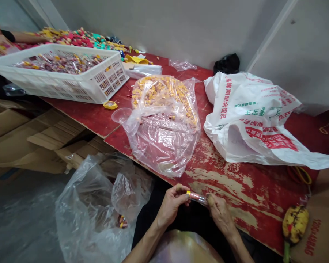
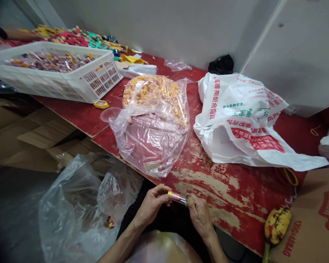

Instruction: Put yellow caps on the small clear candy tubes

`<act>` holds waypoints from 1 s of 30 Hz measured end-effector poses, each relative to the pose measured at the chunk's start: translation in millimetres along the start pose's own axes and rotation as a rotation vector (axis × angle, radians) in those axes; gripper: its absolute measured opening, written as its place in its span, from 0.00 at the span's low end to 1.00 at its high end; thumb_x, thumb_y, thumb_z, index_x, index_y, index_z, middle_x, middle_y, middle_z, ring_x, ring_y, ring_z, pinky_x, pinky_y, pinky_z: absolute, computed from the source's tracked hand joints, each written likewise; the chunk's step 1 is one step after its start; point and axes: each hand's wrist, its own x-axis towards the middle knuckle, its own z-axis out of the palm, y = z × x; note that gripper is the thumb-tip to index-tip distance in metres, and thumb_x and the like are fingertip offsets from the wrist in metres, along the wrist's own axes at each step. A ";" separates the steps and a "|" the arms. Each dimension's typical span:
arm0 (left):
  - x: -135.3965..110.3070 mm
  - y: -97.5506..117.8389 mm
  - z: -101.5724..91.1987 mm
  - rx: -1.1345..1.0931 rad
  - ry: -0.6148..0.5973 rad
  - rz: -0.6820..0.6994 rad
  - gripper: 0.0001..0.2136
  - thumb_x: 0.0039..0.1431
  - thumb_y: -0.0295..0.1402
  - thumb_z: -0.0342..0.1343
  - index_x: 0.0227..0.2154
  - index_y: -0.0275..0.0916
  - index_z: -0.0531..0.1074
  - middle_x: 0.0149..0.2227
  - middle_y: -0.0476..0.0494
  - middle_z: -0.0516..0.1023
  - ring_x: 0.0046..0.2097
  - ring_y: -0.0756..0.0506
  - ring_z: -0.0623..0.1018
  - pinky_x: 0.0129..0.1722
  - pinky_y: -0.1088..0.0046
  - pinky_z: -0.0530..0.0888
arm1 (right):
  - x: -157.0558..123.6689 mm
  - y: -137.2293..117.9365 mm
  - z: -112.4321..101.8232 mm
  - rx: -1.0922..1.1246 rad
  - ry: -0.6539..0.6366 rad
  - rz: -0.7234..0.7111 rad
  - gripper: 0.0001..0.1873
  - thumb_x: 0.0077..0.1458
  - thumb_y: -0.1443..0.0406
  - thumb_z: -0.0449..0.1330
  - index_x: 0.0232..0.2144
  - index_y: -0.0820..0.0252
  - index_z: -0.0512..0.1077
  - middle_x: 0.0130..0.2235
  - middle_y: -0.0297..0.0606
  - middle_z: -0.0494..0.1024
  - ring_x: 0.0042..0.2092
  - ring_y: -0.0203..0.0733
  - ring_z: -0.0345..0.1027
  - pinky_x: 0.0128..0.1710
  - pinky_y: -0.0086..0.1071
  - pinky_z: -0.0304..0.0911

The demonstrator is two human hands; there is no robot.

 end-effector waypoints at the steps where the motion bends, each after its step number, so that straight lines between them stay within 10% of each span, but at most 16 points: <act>1: -0.2 0.2 0.4 -0.002 0.004 0.000 0.07 0.45 0.29 0.63 0.29 0.34 0.74 0.23 0.49 0.75 0.24 0.52 0.71 0.26 0.78 0.68 | 0.0 -1.0 -0.3 0.013 0.021 0.007 0.25 0.60 0.50 0.41 0.23 0.58 0.65 0.19 0.30 0.61 0.21 0.36 0.55 0.21 0.29 0.51; 5: 0.1 2.1 0.3 -0.039 0.044 -0.001 0.08 0.44 0.29 0.64 0.29 0.34 0.74 0.25 0.48 0.75 0.26 0.52 0.72 0.26 0.78 0.68 | -0.9 -6.2 -4.1 0.005 -0.009 -0.077 0.20 0.56 0.53 0.52 0.45 0.58 0.67 0.34 0.37 0.73 0.32 0.40 0.65 0.30 0.30 0.61; 10: 1.6 1.7 0.5 -0.030 0.004 -0.007 0.08 0.44 0.29 0.64 0.29 0.34 0.74 0.23 0.49 0.75 0.25 0.52 0.71 0.26 0.78 0.68 | 0.3 -0.6 -1.0 -0.013 -0.013 -0.046 0.25 0.61 0.51 0.42 0.21 0.59 0.65 0.18 0.31 0.62 0.21 0.35 0.55 0.21 0.30 0.49; 16: 0.9 4.4 0.0 -0.036 0.081 0.006 0.08 0.43 0.30 0.64 0.28 0.34 0.75 0.27 0.48 0.76 0.26 0.51 0.72 0.26 0.78 0.68 | -0.1 2.2 0.3 -0.036 -0.019 -0.092 0.20 0.57 0.55 0.52 0.47 0.59 0.65 0.38 0.38 0.73 0.32 0.38 0.65 0.32 0.30 0.60; 21: 0.7 7.1 0.5 0.006 0.043 -0.010 0.10 0.43 0.32 0.65 0.29 0.34 0.75 0.26 0.47 0.76 0.26 0.51 0.72 0.26 0.77 0.68 | 1.4 1.5 5.4 -0.090 -0.019 -0.040 0.25 0.61 0.52 0.41 0.23 0.60 0.65 0.19 0.30 0.61 0.22 0.35 0.55 0.22 0.29 0.49; 27: 5.5 3.7 -4.4 0.014 0.107 -0.038 0.13 0.40 0.35 0.68 0.30 0.37 0.76 0.26 0.49 0.76 0.27 0.50 0.72 0.27 0.77 0.68 | 3.2 -8.7 3.7 -0.067 0.012 -0.130 0.16 0.55 0.60 0.53 0.45 0.58 0.66 0.36 0.36 0.72 0.33 0.38 0.65 0.33 0.29 0.59; 30: 7.4 1.5 -6.4 0.039 0.073 -0.049 0.13 0.41 0.36 0.68 0.30 0.37 0.76 0.25 0.49 0.76 0.27 0.50 0.72 0.28 0.77 0.68 | 4.9 -8.3 4.0 -0.123 -0.015 -0.138 0.11 0.58 0.59 0.49 0.33 0.59 0.68 0.29 0.34 0.71 0.31 0.37 0.63 0.32 0.30 0.57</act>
